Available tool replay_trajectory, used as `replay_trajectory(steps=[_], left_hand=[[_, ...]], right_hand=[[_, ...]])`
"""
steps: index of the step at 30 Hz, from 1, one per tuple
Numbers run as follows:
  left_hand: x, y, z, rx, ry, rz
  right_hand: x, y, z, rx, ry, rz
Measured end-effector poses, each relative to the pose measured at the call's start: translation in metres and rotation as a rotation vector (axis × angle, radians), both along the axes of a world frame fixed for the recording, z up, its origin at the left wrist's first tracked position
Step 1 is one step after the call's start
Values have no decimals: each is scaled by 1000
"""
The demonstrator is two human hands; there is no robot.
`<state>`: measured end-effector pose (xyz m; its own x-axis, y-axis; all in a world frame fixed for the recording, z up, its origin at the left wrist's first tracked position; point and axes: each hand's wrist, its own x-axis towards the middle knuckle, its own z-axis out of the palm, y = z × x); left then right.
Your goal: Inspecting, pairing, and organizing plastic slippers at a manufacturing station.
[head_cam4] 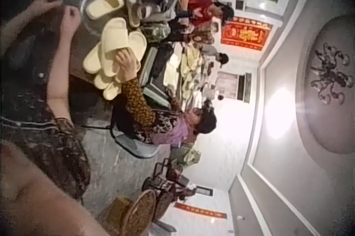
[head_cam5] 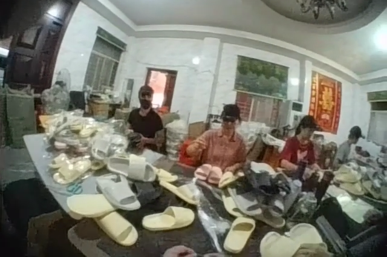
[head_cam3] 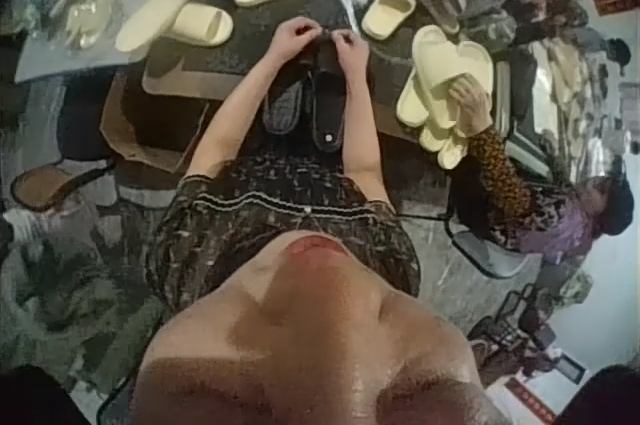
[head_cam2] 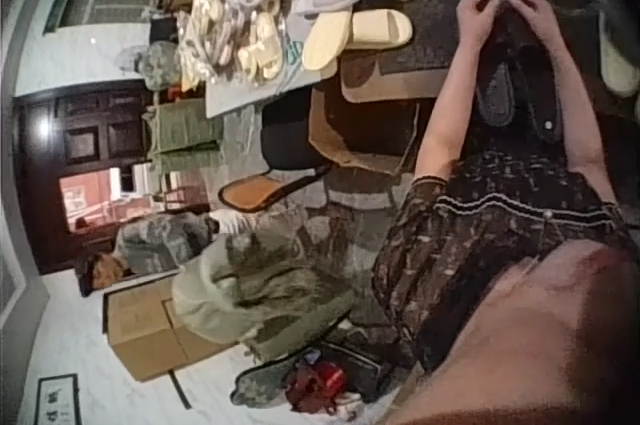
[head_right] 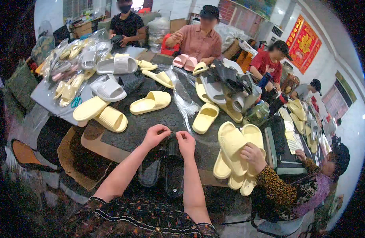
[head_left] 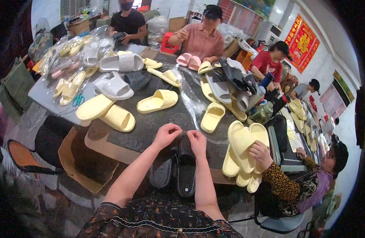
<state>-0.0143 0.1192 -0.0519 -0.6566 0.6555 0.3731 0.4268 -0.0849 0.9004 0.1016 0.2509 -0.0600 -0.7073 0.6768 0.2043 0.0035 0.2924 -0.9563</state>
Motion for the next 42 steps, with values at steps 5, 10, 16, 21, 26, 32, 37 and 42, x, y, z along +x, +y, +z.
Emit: replay_trajectory(steps=[5,10,16,21,26,32,37,42], left_hand=[[-2,0,-1,-22,7,-12],[0,6,-5,12,-58,29],[-2,4,-2,-61,-3,-40],[-1,3,-6,26,-103,18],[0,2,-2,-68,86,-29],[-1,3,-4,-10,-68,16],[0,9,-4,35,-11,44],[-5,3,-5,-5,20,-70]], right_hand=[[0,-2,4,40,18,48],[-2,3,-3,78,30,-70],[2,-4,10,58,43,65],[0,-2,3,-39,42,-50],[4,-5,9,87,-12,23],[0,-5,5,15,43,-33],[2,0,2,-10,22,-107],[3,-2,9,72,-58,39]])
